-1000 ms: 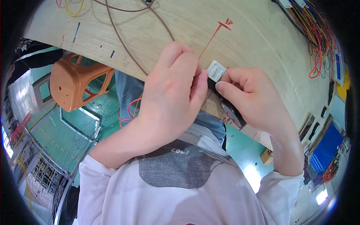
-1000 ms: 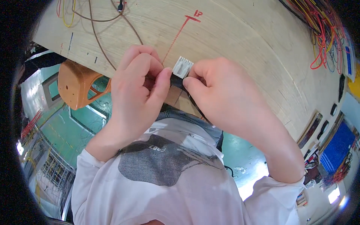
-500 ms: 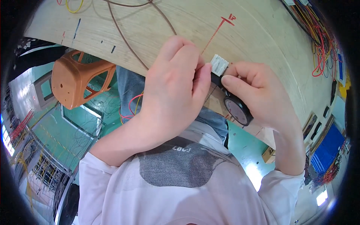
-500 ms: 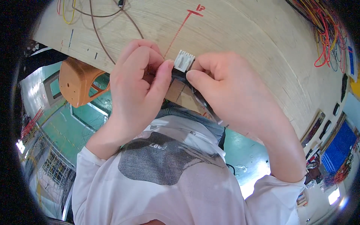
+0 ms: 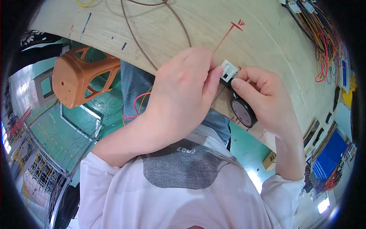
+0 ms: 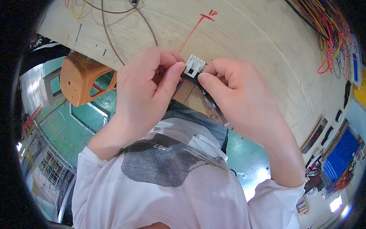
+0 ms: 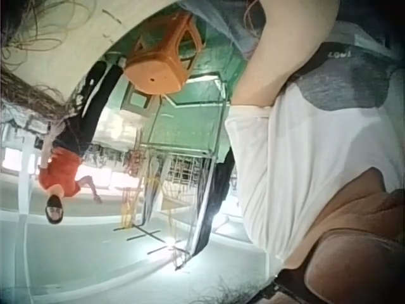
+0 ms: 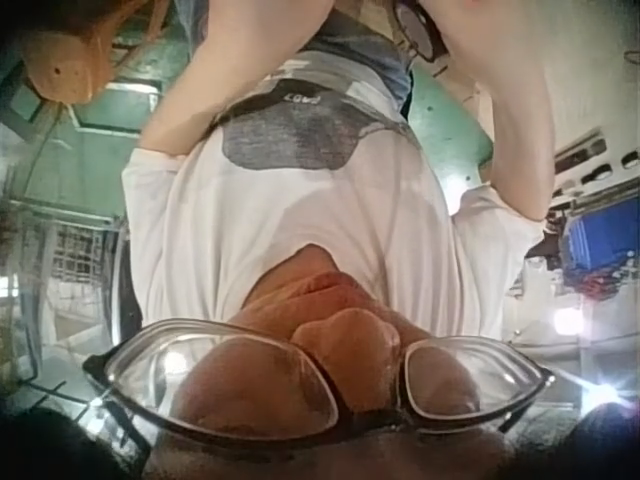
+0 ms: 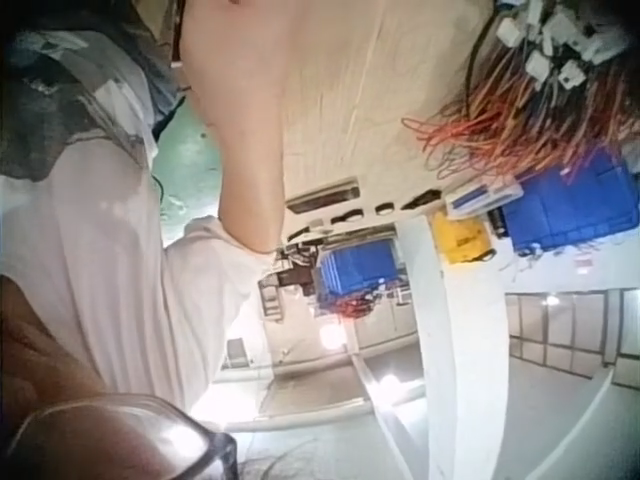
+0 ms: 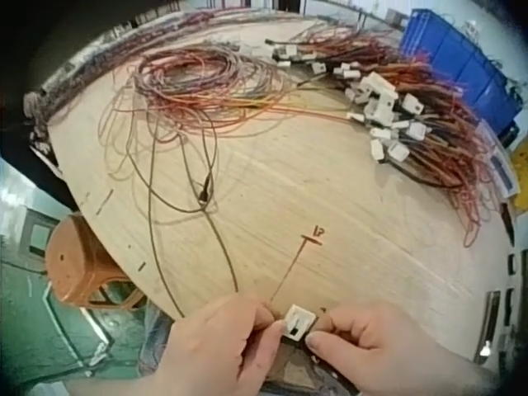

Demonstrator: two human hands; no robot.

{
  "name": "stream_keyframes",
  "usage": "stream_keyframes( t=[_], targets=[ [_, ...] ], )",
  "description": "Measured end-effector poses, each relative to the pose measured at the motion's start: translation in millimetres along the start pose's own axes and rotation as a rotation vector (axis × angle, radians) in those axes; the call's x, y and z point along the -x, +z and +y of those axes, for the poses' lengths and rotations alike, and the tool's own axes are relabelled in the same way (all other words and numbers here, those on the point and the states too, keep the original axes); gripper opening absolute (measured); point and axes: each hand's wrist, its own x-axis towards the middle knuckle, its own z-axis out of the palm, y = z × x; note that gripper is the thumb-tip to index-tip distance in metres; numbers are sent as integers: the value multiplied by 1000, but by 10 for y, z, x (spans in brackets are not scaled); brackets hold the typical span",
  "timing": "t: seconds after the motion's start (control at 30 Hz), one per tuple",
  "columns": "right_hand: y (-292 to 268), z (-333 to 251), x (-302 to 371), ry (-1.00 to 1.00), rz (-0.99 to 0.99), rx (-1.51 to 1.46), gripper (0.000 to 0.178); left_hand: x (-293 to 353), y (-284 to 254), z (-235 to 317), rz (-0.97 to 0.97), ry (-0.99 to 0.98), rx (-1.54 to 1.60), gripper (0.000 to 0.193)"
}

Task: The recorder is bundling and taping multicolored electrical wires together with plastic connectors in a factory setting.

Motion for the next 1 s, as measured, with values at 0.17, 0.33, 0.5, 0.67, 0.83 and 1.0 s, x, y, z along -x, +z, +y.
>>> stream_keyframes(
  t=[0.17,0.33,0.5,0.67,0.83,1.0],
  targets=[
    [31,-95,134,-9,32,46,14,56,-165,19,-119,-194,287,7],
    [16,-149,194,-95,15,128,12,77,-278,27,-228,-447,839,8],
    [80,-151,141,-341,258,94,13,158,-282,47,-241,-422,821,10],
    [106,-343,99,-332,-31,165,11,188,-329,22,-242,-469,1032,11],
    [150,-261,112,-427,-44,7,11,221,-281,-120,-431,-723,1589,13],
    [260,-338,170,-332,61,-84,10,253,-242,91,-148,-569,1250,6]
  ],
)
